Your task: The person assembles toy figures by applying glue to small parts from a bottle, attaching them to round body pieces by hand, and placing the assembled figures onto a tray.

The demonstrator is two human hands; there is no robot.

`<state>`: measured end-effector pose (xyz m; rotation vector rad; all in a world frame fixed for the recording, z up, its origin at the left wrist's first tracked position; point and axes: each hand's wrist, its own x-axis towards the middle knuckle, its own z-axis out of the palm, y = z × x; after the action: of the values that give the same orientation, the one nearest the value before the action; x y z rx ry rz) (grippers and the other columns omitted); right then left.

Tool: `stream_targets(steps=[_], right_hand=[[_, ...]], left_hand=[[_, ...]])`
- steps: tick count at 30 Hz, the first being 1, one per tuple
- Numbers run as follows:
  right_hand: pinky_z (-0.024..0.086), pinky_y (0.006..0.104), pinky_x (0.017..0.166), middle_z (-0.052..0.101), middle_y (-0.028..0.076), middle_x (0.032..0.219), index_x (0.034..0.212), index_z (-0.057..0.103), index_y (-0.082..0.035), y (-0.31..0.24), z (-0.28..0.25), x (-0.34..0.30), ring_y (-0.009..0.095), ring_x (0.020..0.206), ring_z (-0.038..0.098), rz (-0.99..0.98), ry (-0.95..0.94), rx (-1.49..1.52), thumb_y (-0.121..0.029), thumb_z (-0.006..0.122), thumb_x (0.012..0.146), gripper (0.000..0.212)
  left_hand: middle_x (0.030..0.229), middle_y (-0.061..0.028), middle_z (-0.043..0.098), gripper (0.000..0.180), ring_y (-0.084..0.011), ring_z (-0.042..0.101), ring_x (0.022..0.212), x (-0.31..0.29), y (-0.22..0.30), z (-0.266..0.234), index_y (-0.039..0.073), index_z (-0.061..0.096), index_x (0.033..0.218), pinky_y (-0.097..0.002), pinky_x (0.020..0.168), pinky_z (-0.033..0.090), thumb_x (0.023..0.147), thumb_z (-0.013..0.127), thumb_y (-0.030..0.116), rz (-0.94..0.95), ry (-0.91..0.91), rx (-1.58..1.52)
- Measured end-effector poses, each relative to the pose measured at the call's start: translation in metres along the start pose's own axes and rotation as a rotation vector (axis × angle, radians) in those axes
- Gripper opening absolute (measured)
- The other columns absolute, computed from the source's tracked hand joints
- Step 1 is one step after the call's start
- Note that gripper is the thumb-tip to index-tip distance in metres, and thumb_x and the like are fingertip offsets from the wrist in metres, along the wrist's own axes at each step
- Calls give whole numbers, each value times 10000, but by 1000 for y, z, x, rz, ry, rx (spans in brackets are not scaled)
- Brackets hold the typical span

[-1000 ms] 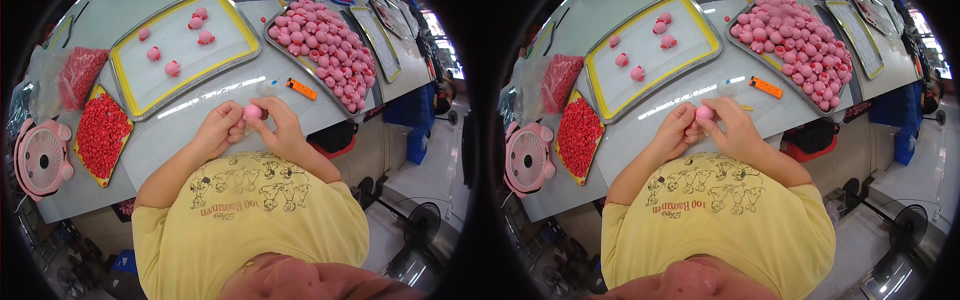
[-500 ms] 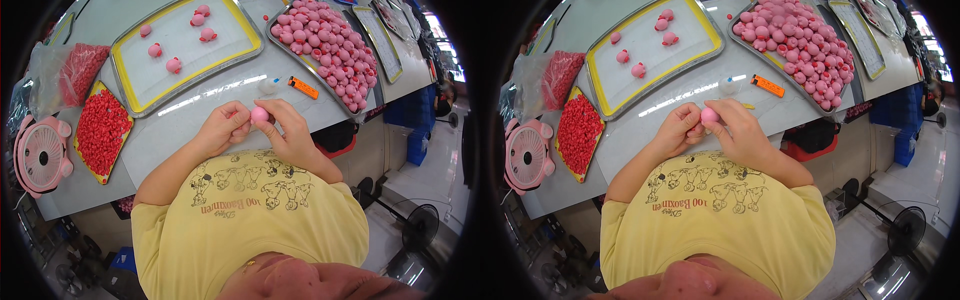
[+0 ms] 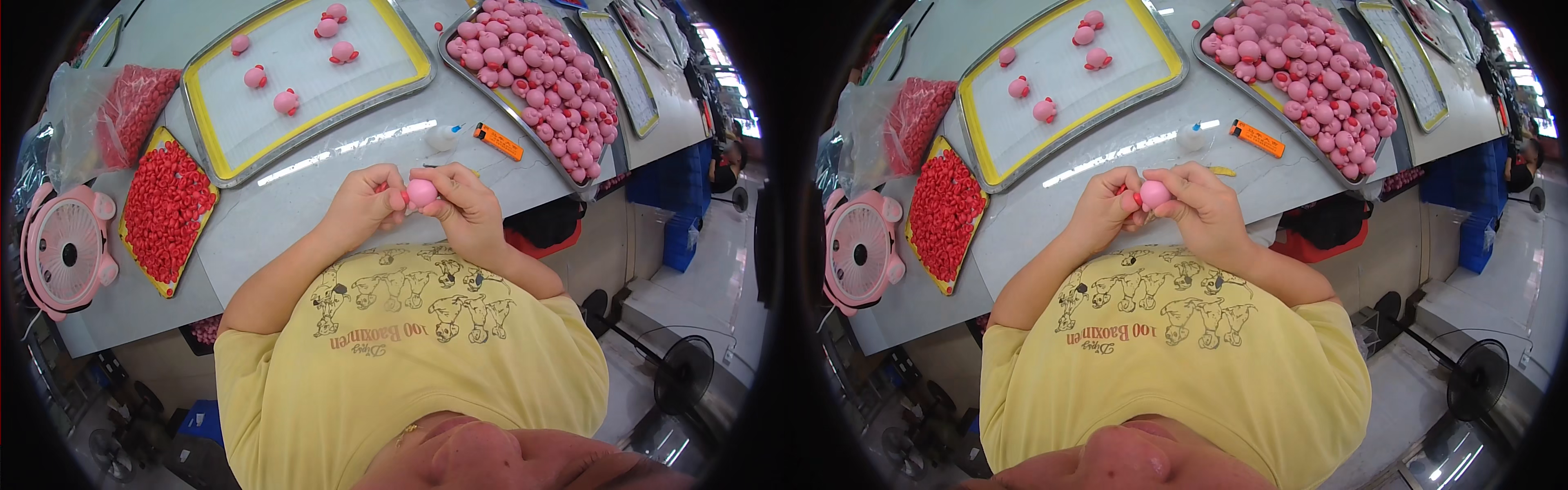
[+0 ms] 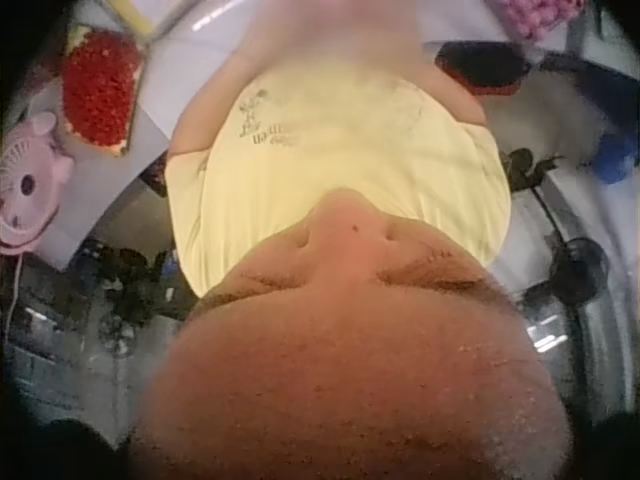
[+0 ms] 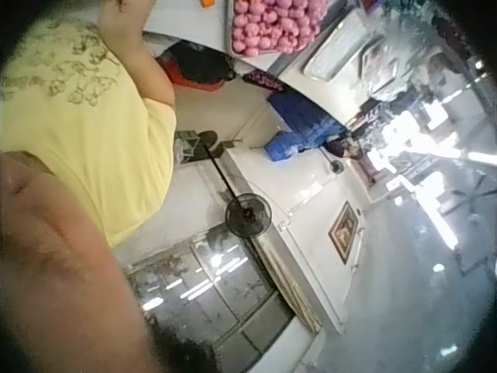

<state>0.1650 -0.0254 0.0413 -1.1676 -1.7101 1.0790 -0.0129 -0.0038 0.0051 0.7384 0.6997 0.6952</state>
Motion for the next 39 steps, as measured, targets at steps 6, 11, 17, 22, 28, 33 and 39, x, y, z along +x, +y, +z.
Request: stream_targets(steps=[6, 11, 17, 22, 28, 33, 39], right_hand=[[469, 245, 707, 559, 52, 936, 1108, 603, -44, 4, -1, -1, 154, 838, 561, 31, 23, 129, -2, 630, 780, 331], [516, 276, 739, 467, 101, 1113, 1073, 618, -46, -1, -2, 0, 180, 898, 568, -115, 16, 329, 58, 633, 759, 331], [513, 280, 812, 401, 106, 1125, 953, 662, -49, 3, -9, 6, 240, 1032, 528, -456, -11, 205, 112, 662, 698, 302], [501, 323, 843, 409, 94, 1105, 897, 665, -46, -1, -9, -1, 256, 1039, 527, -401, -15, 309, 101, 699, 660, 282], [485, 351, 866, 427, 98, 1093, 859, 662, -31, 1, -8, -2, 272, 1065, 520, -384, 6, 380, 94, 704, 660, 238], [482, 344, 872, 423, 124, 1131, 933, 645, -33, 2, -11, 4, 266, 1075, 517, -479, 37, 181, 111, 662, 690, 283], [493, 316, 812, 446, 146, 1152, 1023, 593, -4, 1, -19, 2, 231, 956, 581, -382, 125, 86, 92, 623, 735, 306]], left_hand=[[679, -11, 562, 194, -66, 474, 550, -2, 1, 5, 70, 510, 736, -196, 455, 355, 843, 628, 181, 62, 29, -23], [632, -10, 555, 165, -77, 485, 554, -6, 8, 12, 60, 649, 889, -232, 495, 391, 730, 690, 45, 510, 329, 608], [623, -31, 550, 275, -136, 484, 529, -12, 24, 19, 92, 670, 951, -251, 477, 370, 681, 722, 92, 775, 190, 807], [631, -28, 564, 279, -145, 487, 519, -8, 17, 16, 82, 666, 941, -257, 463, 365, 672, 729, 120, 860, 111, 745], [646, -39, 587, 284, -144, 494, 508, -7, 17, 16, 54, 650, 943, -254, 450, 369, 677, 730, 114, 924, 62, 780], [627, -27, 568, 193, -87, 462, 497, -11, 18, 27, 38, 615, 964, -233, 428, 339, 798, 663, 123, 767, 196, 636], [659, 24, 386, 269, -60, 285, 503, 8, 33, -6, 55, 484, 1034, -194, 417, 209, 955, 433, 307, 38, 382, -645]])
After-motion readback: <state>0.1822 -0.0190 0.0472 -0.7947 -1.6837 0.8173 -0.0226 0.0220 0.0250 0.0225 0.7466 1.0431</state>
